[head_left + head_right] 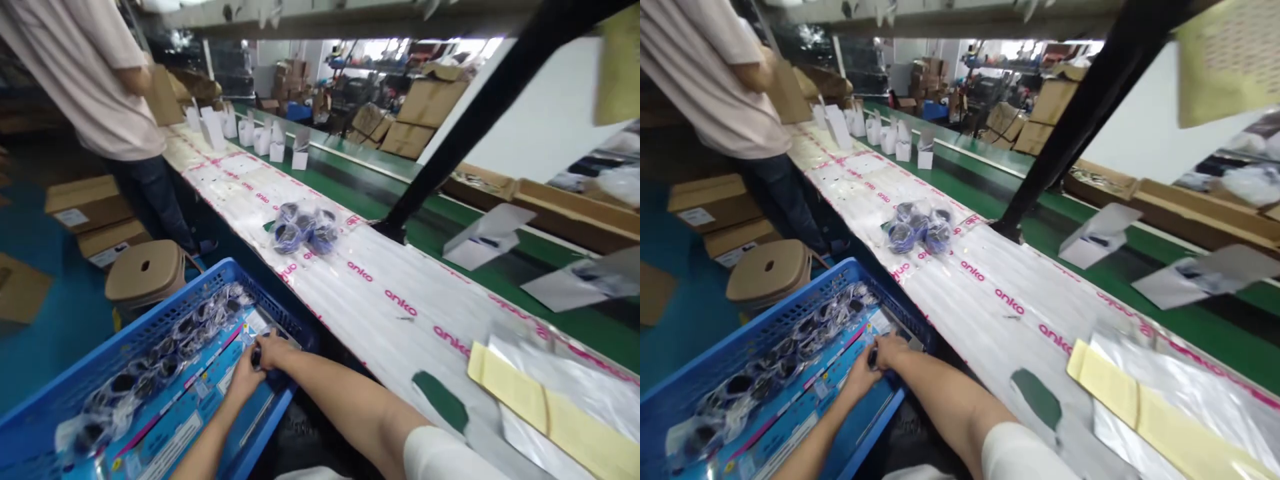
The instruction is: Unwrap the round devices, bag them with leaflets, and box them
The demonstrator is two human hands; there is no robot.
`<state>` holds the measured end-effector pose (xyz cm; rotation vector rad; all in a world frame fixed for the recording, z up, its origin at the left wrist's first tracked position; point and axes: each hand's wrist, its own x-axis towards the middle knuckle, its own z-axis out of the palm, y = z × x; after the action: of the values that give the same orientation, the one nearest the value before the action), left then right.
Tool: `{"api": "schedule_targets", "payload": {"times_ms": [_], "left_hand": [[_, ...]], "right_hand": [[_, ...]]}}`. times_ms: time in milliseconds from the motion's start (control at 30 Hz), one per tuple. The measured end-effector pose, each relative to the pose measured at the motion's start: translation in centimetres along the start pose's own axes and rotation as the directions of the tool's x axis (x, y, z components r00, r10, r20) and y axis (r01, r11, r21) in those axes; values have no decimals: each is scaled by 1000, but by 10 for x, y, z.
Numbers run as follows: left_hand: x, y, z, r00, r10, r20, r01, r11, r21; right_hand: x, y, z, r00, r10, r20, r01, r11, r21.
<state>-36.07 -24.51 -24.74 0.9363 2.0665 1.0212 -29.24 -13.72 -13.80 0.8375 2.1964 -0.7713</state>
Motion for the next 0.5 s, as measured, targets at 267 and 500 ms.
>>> {"api": "schedule_targets", "payload": {"times_ms": [267,500], "left_hand": [[-45,169,-146,922,227,-313,-174,966,191],[-39,359,-31,753,657,-34,-650,750,122]], "right_hand": [[-149,-52,-130,876,-366,-315,352,930,-103],[-279,99,-192,757,-158,-633,41,980,-195]]}}
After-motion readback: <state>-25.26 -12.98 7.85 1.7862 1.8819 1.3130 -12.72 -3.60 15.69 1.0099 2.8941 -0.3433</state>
